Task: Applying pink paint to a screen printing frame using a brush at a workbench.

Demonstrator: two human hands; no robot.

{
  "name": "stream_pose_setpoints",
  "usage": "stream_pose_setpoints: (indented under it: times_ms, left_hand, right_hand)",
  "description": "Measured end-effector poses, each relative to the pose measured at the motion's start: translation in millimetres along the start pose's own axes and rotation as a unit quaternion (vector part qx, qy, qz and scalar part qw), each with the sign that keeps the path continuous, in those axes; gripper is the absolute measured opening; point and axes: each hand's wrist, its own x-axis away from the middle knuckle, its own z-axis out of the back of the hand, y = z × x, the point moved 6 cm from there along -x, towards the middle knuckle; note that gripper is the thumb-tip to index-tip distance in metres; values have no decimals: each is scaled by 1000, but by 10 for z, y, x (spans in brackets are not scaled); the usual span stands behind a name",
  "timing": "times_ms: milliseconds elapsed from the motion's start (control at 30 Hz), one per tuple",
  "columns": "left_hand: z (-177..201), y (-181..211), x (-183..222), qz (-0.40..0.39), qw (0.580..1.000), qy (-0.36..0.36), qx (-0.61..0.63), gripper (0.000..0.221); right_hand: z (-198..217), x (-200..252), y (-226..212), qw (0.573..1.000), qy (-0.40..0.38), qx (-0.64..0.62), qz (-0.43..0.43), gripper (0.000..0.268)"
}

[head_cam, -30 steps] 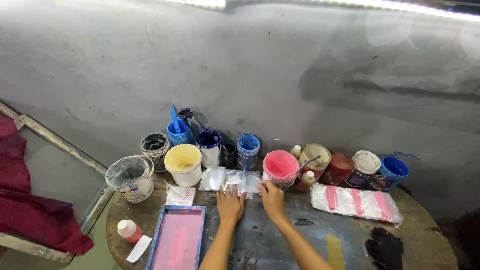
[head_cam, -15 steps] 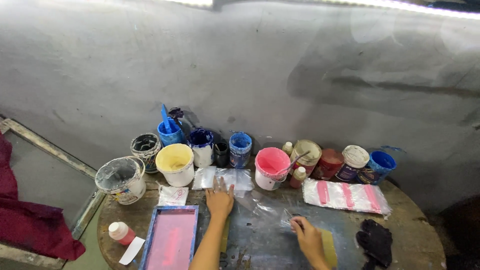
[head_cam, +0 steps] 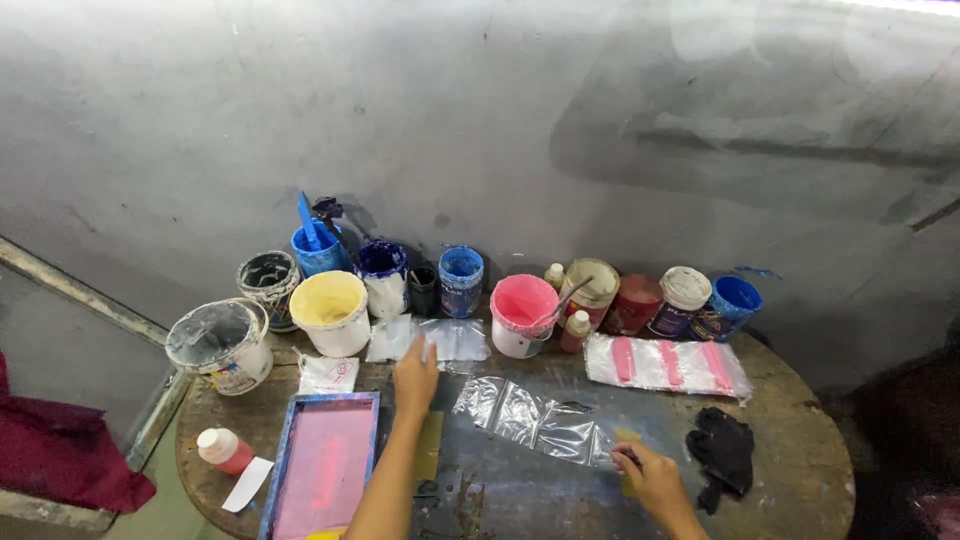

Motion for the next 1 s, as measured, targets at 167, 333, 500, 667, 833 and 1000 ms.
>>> stream_pose_setpoints:
  times_ms: [167,333,500,667,833,1000]
  left_hand:
    - [74,-151,-258,58,997,19,40,57]
    - [39,-470,-293,218,970,110,-1,48]
    - [8,-95,84,259,963,36,64,58]
    - [-261,736,679,-135,987,-63,61,20]
    - [-753,614,1219,-234,936,-216,-151,60]
    - [-260,829,1417,-43,902,-351,-248,71]
  right_hand:
    - [48,92,-174,999,-2,-14,42,15]
    - [6,98,-269,998,-8,-53,22,13]
    - [-69,22,-283,998,-16,-46,44,15]
    - [-43,19,-255,997,19,-24,65,13]
    - [33,72,-313,993,56,-62,86,21]
    - [17,137,-375,986,94,-95,100,29]
